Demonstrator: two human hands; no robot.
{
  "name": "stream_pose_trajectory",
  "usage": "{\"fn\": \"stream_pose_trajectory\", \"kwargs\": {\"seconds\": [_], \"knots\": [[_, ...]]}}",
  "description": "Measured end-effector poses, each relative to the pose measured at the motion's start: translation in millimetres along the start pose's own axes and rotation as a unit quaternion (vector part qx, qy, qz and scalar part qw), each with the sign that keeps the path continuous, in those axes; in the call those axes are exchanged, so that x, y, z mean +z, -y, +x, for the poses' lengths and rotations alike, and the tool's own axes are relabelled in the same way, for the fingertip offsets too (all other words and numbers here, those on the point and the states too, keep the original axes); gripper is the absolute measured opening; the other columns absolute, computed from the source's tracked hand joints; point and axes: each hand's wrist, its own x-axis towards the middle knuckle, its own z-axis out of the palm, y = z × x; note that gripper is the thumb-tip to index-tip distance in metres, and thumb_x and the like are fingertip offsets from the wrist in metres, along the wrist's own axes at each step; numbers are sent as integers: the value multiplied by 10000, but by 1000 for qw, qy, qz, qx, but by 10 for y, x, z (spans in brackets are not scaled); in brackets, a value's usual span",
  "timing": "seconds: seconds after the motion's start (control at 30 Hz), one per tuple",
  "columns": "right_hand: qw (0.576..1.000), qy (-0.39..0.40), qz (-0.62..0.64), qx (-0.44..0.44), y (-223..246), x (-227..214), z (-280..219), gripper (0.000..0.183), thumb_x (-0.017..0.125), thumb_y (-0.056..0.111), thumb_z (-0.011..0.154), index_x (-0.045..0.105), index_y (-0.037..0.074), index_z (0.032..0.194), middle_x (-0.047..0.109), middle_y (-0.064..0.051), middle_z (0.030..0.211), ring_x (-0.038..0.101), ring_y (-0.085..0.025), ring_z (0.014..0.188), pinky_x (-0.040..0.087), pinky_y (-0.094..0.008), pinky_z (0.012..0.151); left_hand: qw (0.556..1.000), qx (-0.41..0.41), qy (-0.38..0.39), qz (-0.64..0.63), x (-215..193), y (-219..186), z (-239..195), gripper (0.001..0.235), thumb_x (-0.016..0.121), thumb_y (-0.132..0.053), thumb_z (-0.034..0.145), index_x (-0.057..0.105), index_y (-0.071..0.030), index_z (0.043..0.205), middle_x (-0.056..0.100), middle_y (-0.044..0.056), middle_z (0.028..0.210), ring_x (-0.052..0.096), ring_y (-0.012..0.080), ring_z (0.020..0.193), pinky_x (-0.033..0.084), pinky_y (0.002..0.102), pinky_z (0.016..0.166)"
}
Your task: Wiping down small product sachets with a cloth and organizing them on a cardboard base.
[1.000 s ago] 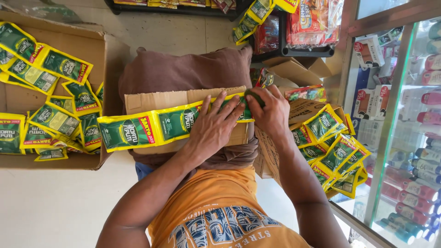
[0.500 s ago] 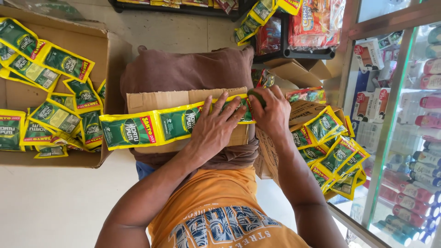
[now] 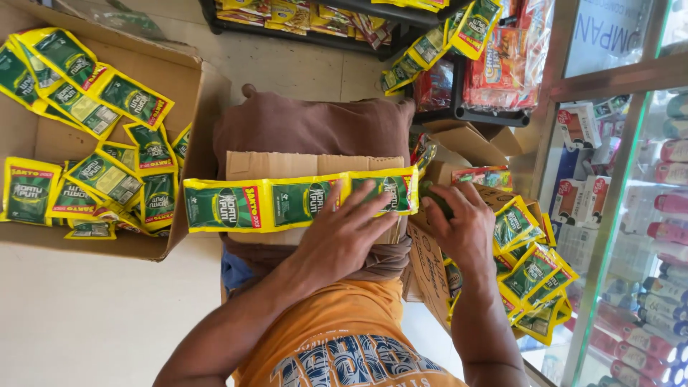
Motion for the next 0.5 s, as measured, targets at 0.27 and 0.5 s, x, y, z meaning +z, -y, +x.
{"fn": "stream_pose_trajectory", "kwargs": {"seconds": [0.27, 0.5], "knots": [[968, -30, 54, -244, 1034, 593, 478, 158, 739, 333, 907, 771, 259, 1043, 609, 17, 891, 702, -211, 737, 591, -343, 653, 873, -280, -366, 160, -840, 791, -1120, 335, 640, -185, 1015, 669, 9, 1286, 643, 217, 1229, 614, 422, 1116, 472, 519, 974], [941, -19, 86, -326, 1317, 1177, 598, 261, 597, 403, 1004, 759, 212, 1078, 580, -49, 946, 690, -302, 826, 588, -430, 682, 807, -515, -224, -180, -753, 1026, -1523, 465, 558, -415, 1065, 638, -66, 1362, 682, 227, 1211, 656, 400, 1129, 512, 519, 932]]}}
